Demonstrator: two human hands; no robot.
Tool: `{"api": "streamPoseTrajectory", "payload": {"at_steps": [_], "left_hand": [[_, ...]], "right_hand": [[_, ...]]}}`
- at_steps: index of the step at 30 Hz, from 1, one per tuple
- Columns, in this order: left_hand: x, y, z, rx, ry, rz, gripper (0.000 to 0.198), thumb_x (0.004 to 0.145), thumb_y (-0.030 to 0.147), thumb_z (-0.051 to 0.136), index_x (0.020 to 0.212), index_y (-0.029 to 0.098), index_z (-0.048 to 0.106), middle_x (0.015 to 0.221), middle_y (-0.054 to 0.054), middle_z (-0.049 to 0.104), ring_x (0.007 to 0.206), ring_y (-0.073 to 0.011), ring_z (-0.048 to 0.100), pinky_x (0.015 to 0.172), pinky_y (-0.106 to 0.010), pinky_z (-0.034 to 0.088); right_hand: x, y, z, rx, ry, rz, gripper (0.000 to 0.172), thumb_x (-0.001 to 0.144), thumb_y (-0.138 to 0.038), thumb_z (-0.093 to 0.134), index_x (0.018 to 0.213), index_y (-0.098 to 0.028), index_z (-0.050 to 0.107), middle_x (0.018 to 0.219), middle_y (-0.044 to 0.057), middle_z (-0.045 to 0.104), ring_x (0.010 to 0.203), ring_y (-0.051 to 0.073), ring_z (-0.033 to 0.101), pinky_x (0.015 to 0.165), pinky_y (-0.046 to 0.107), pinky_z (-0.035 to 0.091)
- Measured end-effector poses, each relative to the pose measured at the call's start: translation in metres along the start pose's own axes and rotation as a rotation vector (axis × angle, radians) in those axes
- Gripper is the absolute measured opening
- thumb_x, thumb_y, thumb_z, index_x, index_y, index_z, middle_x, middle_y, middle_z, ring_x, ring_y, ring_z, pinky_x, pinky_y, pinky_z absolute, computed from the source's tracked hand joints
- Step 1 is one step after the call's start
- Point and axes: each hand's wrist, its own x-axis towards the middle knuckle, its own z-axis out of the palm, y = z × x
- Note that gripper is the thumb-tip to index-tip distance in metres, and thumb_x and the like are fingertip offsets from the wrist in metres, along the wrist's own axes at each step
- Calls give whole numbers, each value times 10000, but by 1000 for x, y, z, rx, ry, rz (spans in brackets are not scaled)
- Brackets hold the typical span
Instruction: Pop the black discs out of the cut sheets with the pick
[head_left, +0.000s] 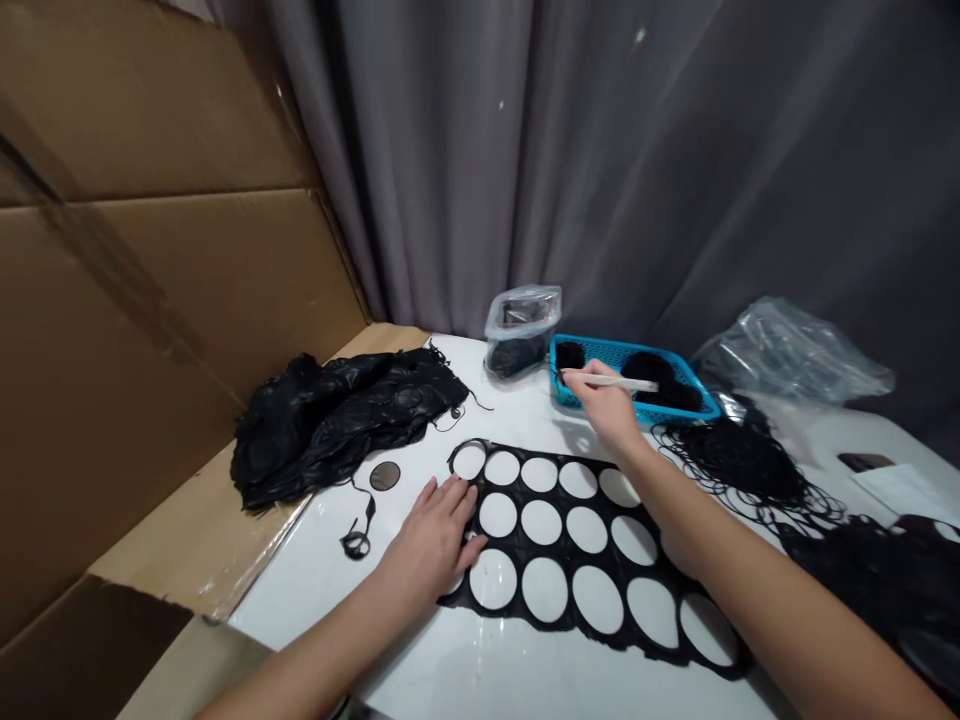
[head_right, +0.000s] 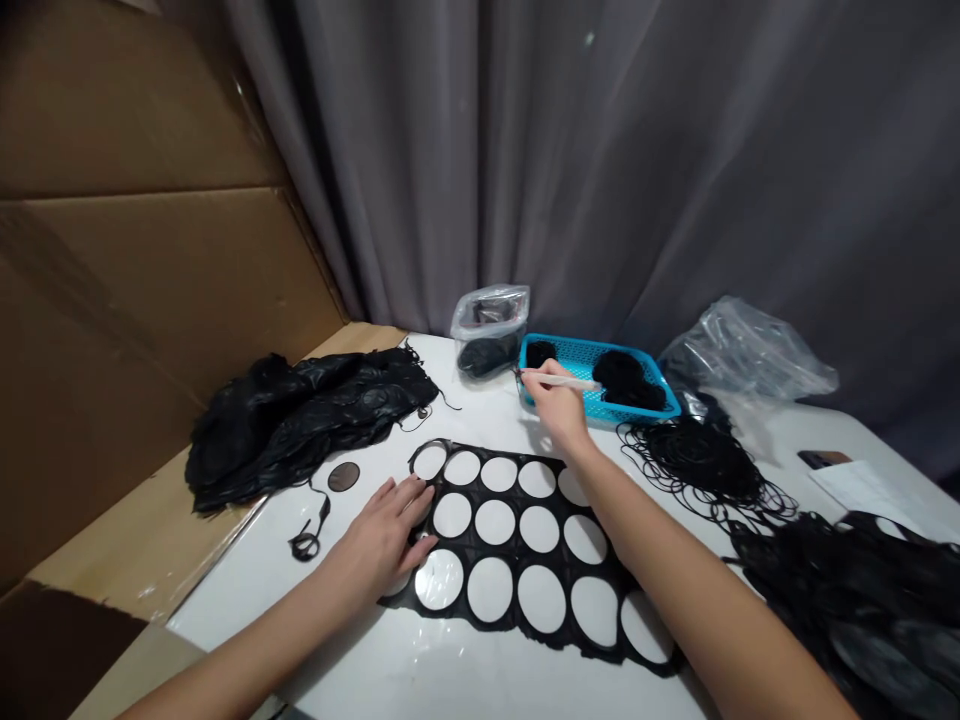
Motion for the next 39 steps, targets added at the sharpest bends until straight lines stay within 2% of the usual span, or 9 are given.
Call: {"api": "streamPoseTrajectory", "payload": {"at_steps": [2,4,7,9,14,18,23,29,39], "left_hand": [[10,0,-16,-79,-35,-13,401,899,304,659,1245,108,614,1235,-170,621,1169,-331,606,1105,-561,384],[28,5,-37,-239,-13,-30,407,937,323,603,1297,132,585,1286,-172,583,1208,-324,571,1081,-534,409],[64,20,-66,-670,5,7,642,950,340,575,1529,242,315,1553,-136,338,1434,-293,342,1154,-479,329],[89,34,-78,-1033,-138,80,721,930,281,585,1556,279,228,1569,-131,320,1459,-285,305,1134,-476,343],[131,72,-81,-1587,-483,113,746,859,173,665,1511,232,308,1168,-91,629,1131,-217,616,997,-400,450],[137,94,-80,-1675,-499,-26,644,859,209,725,1427,205,421,987,-56,651,921,-187,683,846,-336,524],[134,97,-80,-1721,-530,-139,598,847,144,726,1384,217,474,1054,-72,634,998,-253,703,878,-402,560],[134,92,-78,-1753,-611,-120,546,874,81,675,1372,217,498,1029,-52,620,1006,-281,714,889,-416,582],[134,87,-68,-1727,-648,-64,510,890,133,694,1360,216,513,999,-46,616,1076,-284,687,907,-406,580]], "right_hand": [[-1,-15,-23,145,-72,151,387,691,-375,768,595,-201,436,640,-17,537,728,167,560,662,284,386],[-14,-33,-41,305,-268,324,432,631,-382,848,629,-188,461,700,-4,577,774,173,596,646,271,406],[-42,-59,-60,492,-495,491,440,645,-347,882,688,-173,481,826,32,627,917,205,655,569,225,393],[-58,-72,-70,569,-538,519,427,681,-322,872,697,-171,473,811,27,610,930,204,667,497,197,353],[-80,-85,-94,666,-449,532,415,710,-280,859,689,-171,459,744,-4,567,740,121,637,416,160,322],[-90,-76,-116,752,-375,572,371,733,-239,841,725,-175,475,816,15,642,741,107,638,480,155,416],[-112,-54,-136,892,-337,661,272,775,-183,803,796,-163,533,912,18,680,795,94,662,658,174,539],[-128,-47,-137,914,-382,671,213,833,-188,748,821,-160,538,983,60,696,922,155,693,760,230,561],[-129,-44,-138,920,-506,607,189,859,-214,720,799,-148,554,956,70,671,928,178,684,704,225,531]]}}
